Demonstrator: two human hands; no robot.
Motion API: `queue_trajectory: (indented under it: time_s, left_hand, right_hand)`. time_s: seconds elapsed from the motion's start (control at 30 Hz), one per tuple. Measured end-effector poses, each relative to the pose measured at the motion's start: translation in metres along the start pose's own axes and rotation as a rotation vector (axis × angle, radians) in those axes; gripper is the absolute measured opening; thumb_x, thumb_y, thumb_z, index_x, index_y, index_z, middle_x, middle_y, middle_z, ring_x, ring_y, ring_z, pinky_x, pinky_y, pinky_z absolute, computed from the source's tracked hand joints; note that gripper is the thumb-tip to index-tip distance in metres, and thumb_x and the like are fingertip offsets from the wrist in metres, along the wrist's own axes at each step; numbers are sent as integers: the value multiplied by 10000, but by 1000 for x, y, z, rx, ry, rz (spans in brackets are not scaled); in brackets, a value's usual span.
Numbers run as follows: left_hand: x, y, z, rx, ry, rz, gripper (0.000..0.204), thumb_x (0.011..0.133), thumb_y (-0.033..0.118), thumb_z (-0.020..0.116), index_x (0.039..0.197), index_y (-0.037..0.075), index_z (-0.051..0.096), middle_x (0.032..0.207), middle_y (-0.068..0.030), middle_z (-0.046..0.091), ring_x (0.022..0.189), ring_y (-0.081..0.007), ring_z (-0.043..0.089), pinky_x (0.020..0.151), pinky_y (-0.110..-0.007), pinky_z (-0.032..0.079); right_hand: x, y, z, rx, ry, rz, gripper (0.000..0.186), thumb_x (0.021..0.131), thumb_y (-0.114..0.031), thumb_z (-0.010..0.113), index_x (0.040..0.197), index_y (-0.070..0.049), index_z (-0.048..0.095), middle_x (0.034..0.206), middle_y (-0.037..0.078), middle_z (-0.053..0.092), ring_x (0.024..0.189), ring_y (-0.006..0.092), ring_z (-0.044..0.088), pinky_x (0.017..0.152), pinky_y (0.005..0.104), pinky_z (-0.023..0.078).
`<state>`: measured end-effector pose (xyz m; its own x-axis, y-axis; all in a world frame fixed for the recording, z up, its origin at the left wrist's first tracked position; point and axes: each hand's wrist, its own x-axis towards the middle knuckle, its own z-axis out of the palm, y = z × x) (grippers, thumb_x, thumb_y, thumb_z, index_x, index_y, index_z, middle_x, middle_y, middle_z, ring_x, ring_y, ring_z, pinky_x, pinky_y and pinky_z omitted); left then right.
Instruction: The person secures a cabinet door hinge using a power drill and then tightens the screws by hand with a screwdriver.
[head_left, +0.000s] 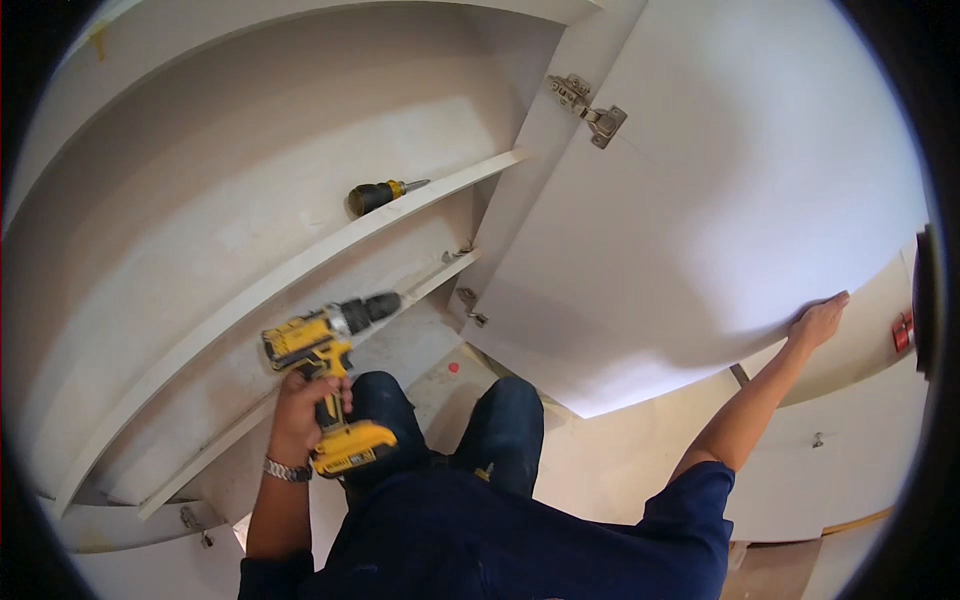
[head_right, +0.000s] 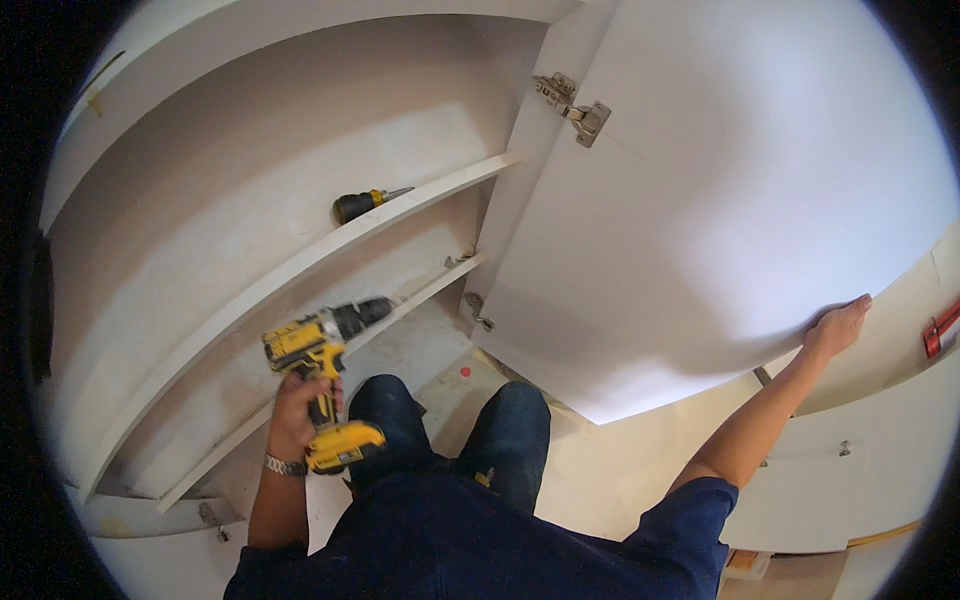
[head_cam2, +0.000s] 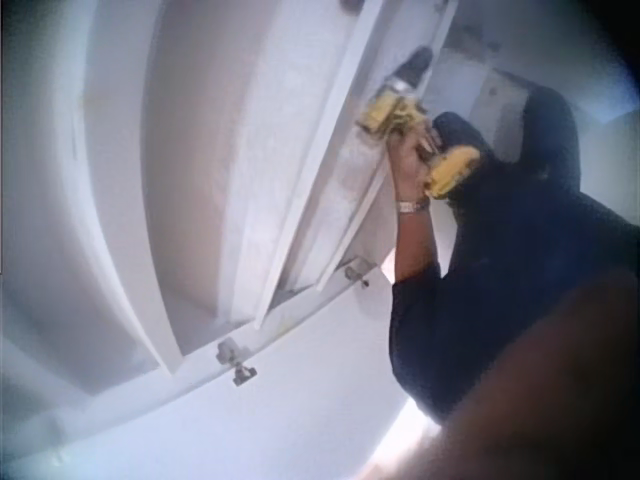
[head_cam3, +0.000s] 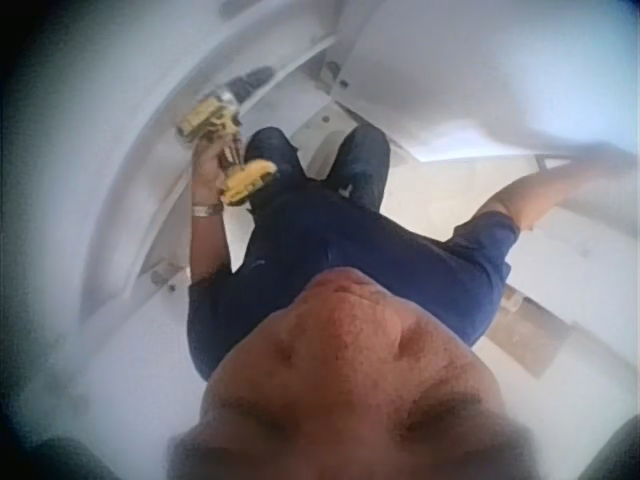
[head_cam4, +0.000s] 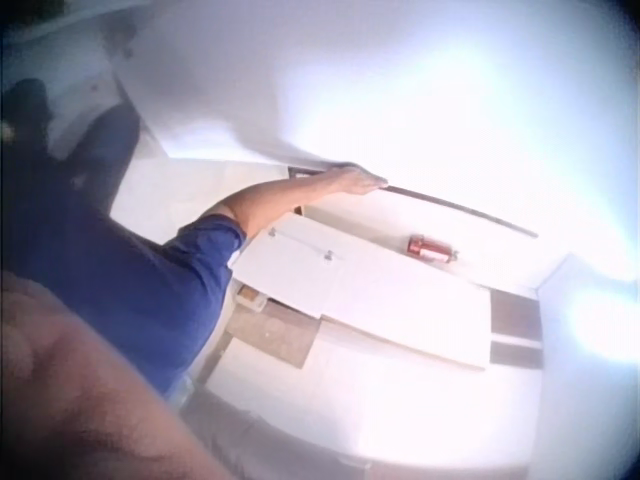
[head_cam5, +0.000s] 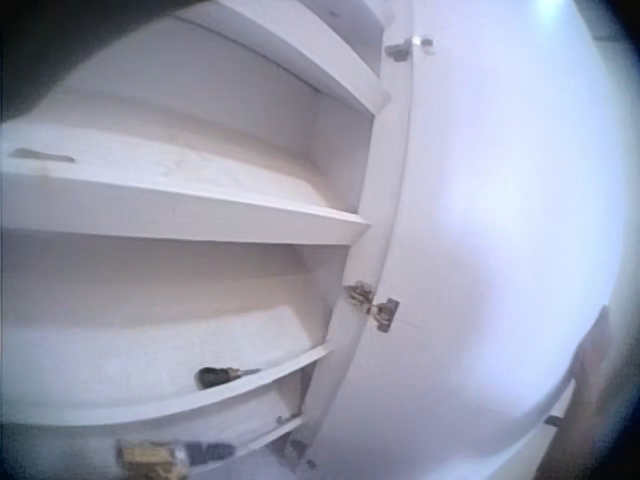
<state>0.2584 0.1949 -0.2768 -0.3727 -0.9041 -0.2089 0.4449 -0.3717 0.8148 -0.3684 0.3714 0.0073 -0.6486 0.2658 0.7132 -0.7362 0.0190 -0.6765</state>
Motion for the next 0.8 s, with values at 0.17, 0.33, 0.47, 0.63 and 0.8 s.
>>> queue_trajectory:
  time_s: [0.17, 0.33, 0.47, 0.63, 0.8]
  left_hand:
    - [-5, -18, 46, 304, -81, 84, 220, 804, 25, 695, 1016, 4, 640, 902, -85, 679, 723, -145, 644, 661, -283, 541]
    - [18, 5, 105, 567, -349, 510, 193, 849, 68, 724, 1029, 28, 666, 906, -7, 667, 776, -97, 615, 677, -256, 498]
    - [64, 39, 161, 535, -328, 750, 152, 854, 108, 727, 961, 25, 656, 803, -11, 632, 711, -114, 588, 642, -281, 491]
    - [104, 60, 203, -8, -370, 310, 180, 840, 74, 706, 995, 55, 616, 855, -3, 614, 693, -91, 573, 619, -249, 478]
    - [138, 60, 211, -17, -379, 322, 212, 845, 84, 685, 1044, 37, 630, 912, -45, 647, 687, -112, 581, 638, -256, 492]
  right_hand:
    - [-1, 4, 3, -15, -10, -15, 643, 1027, -464, 351, 1353, 77, 472, 1405, 206, 489, 1324, 304, 446, 1109, 360, 333]
    - [3, 8, -2, -35, -24, -54, 649, 1027, -468, 344, 1351, 80, 472, 1404, 211, 488, 1327, 313, 441, 1117, 361, 324]
    - [9, 8, -6, -36, -25, -54, 651, 1026, -468, 346, 1345, 85, 476, 1405, 225, 481, 1325, 318, 442, 1115, 360, 326]
    - [12, 20, -3, -39, -32, -129, 657, 1027, -470, 346, 1341, 93, 475, 1406, 232, 477, 1327, 321, 440, 1114, 359, 326]
    - [11, 17, -4, 1, -13, -89, 667, 1026, -476, 344, 1342, 98, 470, 1411, 233, 472, 1332, 321, 434, 1118, 360, 320]
